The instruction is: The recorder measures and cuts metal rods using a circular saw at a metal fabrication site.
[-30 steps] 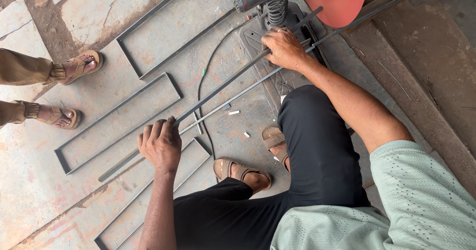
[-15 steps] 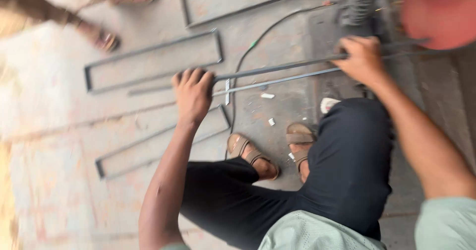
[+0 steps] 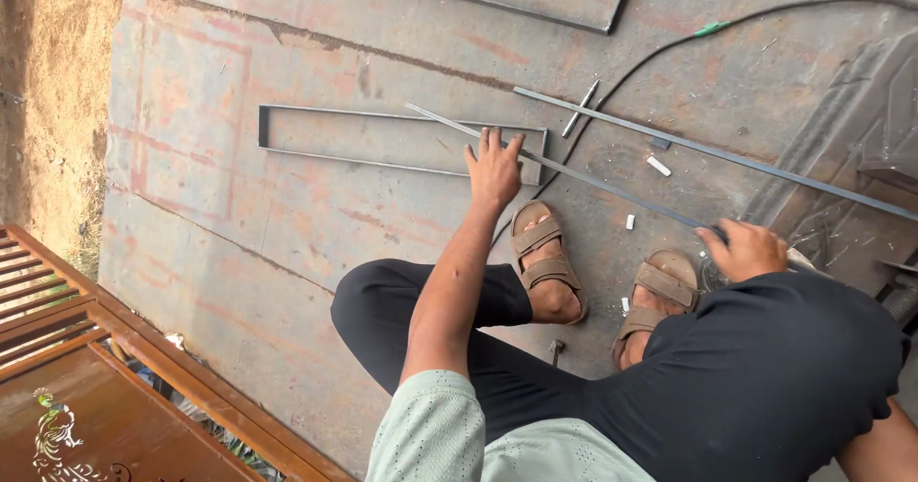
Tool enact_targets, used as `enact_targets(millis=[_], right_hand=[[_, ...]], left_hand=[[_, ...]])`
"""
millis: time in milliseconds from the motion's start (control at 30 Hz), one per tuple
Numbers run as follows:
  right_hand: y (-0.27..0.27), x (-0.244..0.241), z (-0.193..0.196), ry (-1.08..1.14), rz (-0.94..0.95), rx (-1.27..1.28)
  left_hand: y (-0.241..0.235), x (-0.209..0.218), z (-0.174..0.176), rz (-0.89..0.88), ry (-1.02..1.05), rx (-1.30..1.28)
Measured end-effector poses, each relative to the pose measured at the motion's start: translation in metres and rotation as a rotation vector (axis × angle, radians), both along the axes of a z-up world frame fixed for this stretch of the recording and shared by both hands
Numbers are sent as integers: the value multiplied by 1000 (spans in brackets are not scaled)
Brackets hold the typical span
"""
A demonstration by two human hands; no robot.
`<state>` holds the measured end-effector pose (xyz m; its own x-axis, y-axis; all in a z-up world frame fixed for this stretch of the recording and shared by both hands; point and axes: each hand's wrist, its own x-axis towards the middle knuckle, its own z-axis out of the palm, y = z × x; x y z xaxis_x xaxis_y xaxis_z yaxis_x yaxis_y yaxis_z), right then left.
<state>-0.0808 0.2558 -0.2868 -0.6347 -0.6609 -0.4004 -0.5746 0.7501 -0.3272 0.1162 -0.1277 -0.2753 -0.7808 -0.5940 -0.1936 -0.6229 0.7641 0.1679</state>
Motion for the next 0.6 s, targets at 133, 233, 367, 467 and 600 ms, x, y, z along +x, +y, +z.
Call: enact_targets(millis=[133,233,367,467,600], right_hand=[[-37,16,-68,-13,159,-318],[-58,15,-34,-73,145,-173],[-36,3,-9,-16,-16,-400],[20,-25,18,109,-366,-666],[161,-86,-18,253,-1019,-815]], left_hand=[[44,-22,0,-130,-41,132],[75,-43,-6,-266,-40,262],[96,-59,-24,-361,-43,350],[105,-80,-26,-442,-8,388],[111,-120,-45,-482,174,318]])
